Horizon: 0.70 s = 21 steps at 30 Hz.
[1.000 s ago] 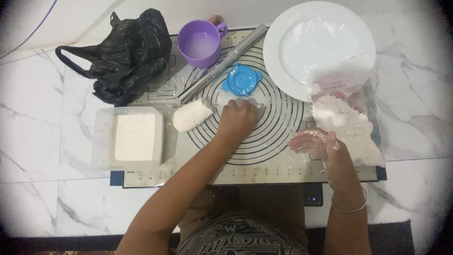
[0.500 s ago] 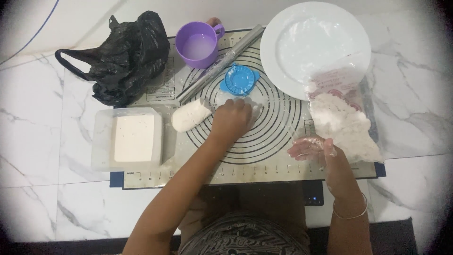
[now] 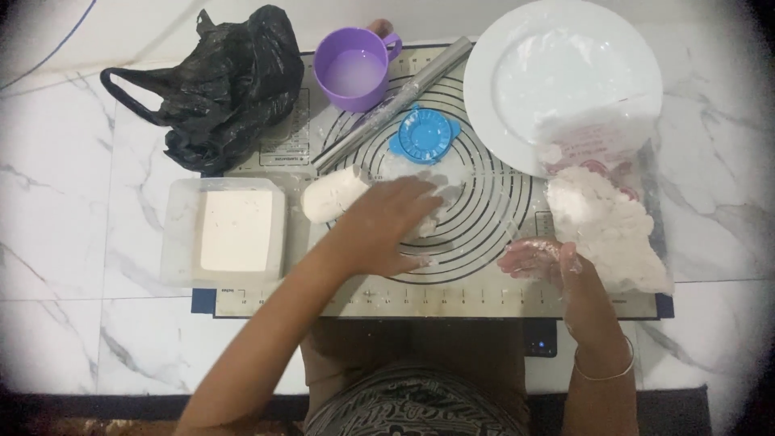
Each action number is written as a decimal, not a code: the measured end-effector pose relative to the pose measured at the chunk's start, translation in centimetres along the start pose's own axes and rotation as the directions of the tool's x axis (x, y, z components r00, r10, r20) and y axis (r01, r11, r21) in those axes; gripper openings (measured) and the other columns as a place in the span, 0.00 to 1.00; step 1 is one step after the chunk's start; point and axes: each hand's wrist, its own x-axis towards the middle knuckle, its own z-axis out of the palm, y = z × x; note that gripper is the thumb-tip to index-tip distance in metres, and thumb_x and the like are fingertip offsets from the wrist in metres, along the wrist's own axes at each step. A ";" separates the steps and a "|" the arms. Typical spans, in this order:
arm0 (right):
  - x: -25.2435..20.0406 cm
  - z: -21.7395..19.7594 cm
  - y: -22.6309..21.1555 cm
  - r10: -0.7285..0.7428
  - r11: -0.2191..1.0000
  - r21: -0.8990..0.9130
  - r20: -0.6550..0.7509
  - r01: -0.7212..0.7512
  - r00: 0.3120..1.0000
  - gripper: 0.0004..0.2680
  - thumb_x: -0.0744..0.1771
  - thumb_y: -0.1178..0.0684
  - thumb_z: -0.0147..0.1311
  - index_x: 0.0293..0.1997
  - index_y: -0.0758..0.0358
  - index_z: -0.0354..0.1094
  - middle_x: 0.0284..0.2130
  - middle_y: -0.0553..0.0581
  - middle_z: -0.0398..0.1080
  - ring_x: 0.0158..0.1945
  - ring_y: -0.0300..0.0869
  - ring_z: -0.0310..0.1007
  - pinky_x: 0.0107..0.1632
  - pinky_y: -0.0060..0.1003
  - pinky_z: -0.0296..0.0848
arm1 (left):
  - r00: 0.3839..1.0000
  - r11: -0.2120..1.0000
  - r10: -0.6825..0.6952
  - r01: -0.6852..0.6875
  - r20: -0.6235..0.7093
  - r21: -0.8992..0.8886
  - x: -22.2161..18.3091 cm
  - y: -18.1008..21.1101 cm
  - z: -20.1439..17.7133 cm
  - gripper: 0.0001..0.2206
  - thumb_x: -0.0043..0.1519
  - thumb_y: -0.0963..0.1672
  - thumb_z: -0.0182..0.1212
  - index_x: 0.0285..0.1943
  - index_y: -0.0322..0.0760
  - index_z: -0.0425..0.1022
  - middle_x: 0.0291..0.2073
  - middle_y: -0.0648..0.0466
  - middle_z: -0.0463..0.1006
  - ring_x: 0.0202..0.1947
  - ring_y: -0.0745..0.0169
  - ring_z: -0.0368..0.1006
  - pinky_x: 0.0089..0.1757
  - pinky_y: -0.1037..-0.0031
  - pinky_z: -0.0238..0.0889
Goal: Kneading and shaping a small piece of dough by hand on a silicone pastry mat.
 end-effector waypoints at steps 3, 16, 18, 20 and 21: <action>0.4 -0.5 1.0 0.005 1.000 -0.024 0.031 -0.004 1.000 0.37 0.67 0.23 0.16 0.53 0.68 0.73 0.41 0.74 0.77 0.50 0.62 0.77 0.58 0.60 0.69 | 0.986 0.986 0.155 -0.151 -0.055 0.067 -0.1 -1.7 1.6 0.37 0.49 0.52 0.72 0.69 0.41 0.65 0.61 0.43 0.72 0.64 0.41 0.66 0.64 0.56 0.54; 1.8 0.0 1.5 0.008 1.000 0.004 0.058 -0.008 0.998 0.36 0.67 0.24 0.18 0.51 0.67 0.75 0.40 0.72 0.78 0.48 0.59 0.78 0.57 0.59 0.70 | 0.949 0.969 0.217 -0.181 -0.227 0.168 3.2 -3.7 7.2 0.15 0.58 0.52 0.64 0.35 0.38 0.80 0.26 0.50 0.75 0.27 0.58 0.70 0.34 0.71 0.69; 2.2 0.0 1.7 0.005 0.999 0.032 0.067 -0.007 0.998 0.37 0.67 0.23 0.17 0.51 0.67 0.75 0.40 0.71 0.79 0.48 0.58 0.79 0.57 0.57 0.71 | 0.948 0.963 0.208 -0.156 -0.241 0.218 3.5 -3.9 8.0 0.13 0.59 0.51 0.62 0.33 0.40 0.80 0.23 0.51 0.75 0.24 0.59 0.68 0.30 0.72 0.66; 2.2 0.5 1.0 0.004 1.000 0.024 0.073 -0.005 0.997 0.38 0.66 0.22 0.17 0.51 0.67 0.75 0.40 0.71 0.79 0.48 0.58 0.79 0.57 0.57 0.71 | 0.952 0.966 0.194 -0.144 -0.238 0.215 3.6 -4.0 8.5 0.11 0.60 0.50 0.62 0.34 0.40 0.81 0.23 0.51 0.75 0.23 0.60 0.68 0.30 0.74 0.66; 2.1 0.7 0.6 0.000 1.000 0.015 0.080 -0.001 0.997 0.38 0.66 0.22 0.17 0.51 0.67 0.76 0.39 0.71 0.79 0.48 0.58 0.79 0.56 0.57 0.71 | 0.955 0.968 0.181 -0.131 -0.236 0.214 3.7 -4.1 8.8 0.10 0.60 0.48 0.61 0.34 0.40 0.82 0.23 0.51 0.76 0.22 0.62 0.68 0.29 0.76 0.65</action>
